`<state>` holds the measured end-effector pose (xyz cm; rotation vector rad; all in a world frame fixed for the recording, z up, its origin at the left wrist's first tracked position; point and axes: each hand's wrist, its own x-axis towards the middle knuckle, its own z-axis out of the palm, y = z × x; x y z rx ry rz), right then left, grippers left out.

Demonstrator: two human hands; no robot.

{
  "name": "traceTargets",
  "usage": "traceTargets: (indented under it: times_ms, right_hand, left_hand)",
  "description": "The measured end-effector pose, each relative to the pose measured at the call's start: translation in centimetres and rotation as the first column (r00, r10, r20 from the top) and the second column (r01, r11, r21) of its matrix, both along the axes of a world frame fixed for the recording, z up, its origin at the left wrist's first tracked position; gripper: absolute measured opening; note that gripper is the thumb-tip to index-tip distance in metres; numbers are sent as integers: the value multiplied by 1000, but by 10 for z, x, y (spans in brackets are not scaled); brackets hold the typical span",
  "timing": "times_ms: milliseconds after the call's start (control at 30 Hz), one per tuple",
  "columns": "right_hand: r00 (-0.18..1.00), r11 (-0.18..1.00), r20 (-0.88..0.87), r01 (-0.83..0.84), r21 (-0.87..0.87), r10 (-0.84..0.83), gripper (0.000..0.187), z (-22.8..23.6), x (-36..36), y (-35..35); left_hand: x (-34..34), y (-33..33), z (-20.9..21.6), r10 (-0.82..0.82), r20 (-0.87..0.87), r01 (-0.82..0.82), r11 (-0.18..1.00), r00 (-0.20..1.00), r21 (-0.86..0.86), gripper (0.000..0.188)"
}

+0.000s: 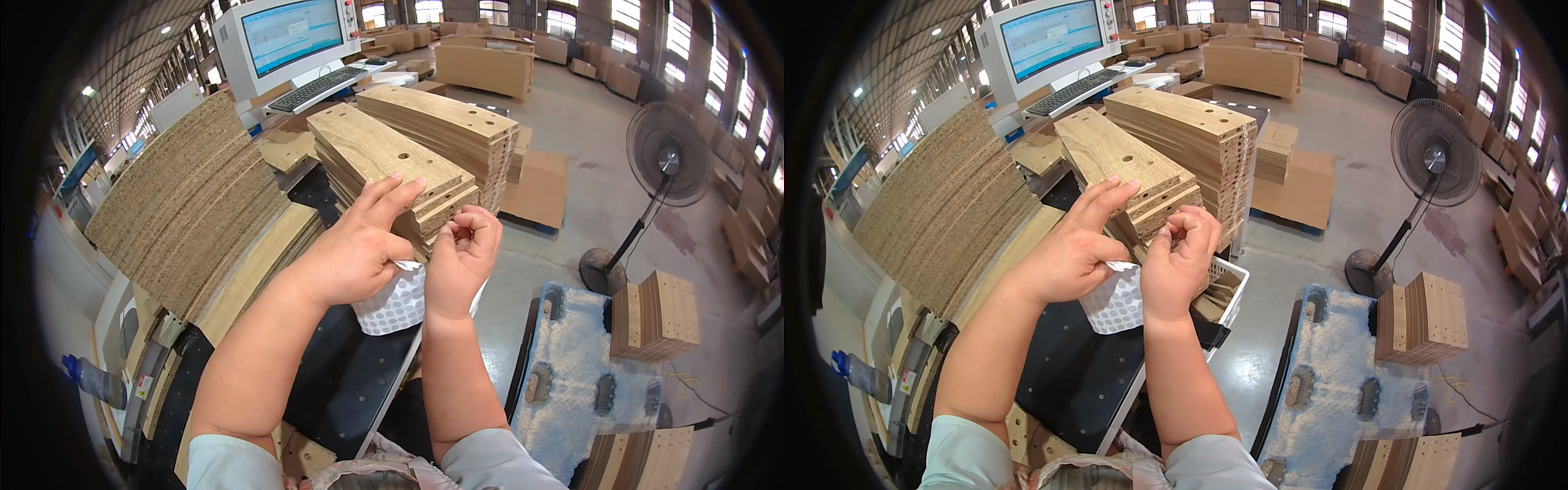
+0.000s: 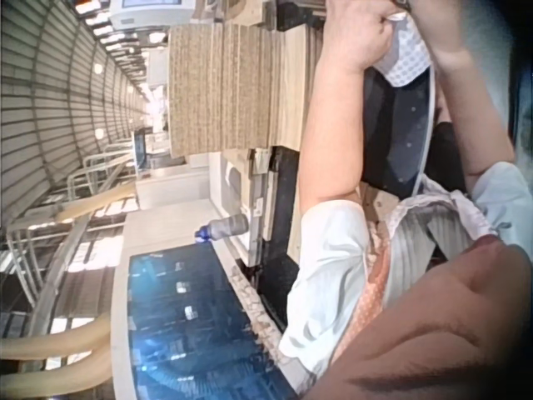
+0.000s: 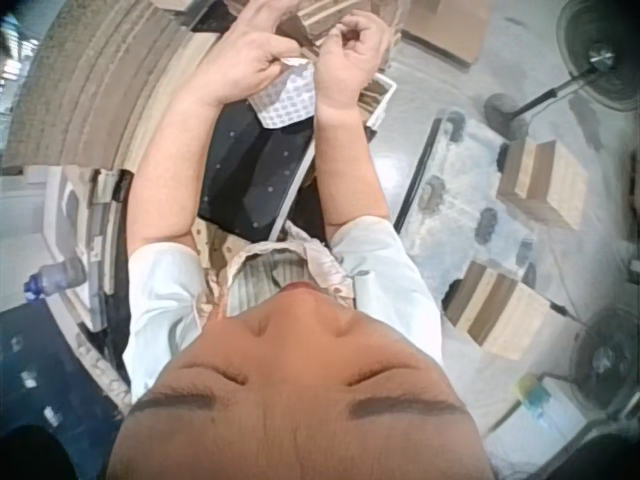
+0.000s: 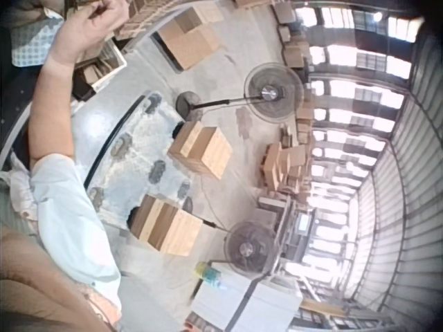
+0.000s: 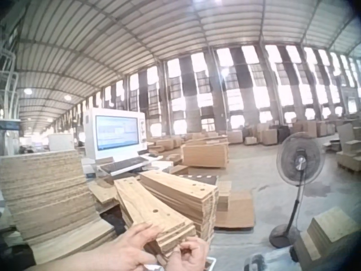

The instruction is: The person peels circular stickers from a sheet by hand and applies them to cover holes on the edges of stacked wood panels.

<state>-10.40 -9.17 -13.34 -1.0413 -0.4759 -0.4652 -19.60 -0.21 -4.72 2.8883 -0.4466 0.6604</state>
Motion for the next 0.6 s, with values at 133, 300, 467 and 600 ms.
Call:
traceTargets:
  times_ms: [133, 300, 467, 600]
  right_hand:
    - [998, 998, 32, 49, -41, -47, 25, 2, -1, 1]
    - [998, 996, 35, 63, -64, -61, 29, 0, -1, 2]
    - [994, 995, 76, 79, -68, -74, 28, -6, 2, 1]
    - [994, 997, 83, 71, -40, -67, 20, -3, 13, -17]
  left_hand:
    - [0, 1, 1, -1, -21, 1, 1000, 1000, 2, 16]
    - [0, 2, 2, -14, -15, 14, 1000, 1000, -1, 15]
    - [0, 2, 1, -2, -12, 3, 1000, 1000, 18, 17]
    - [-1, 2, 2, -2, -27, 2, 1000, 1000, 14, 19]
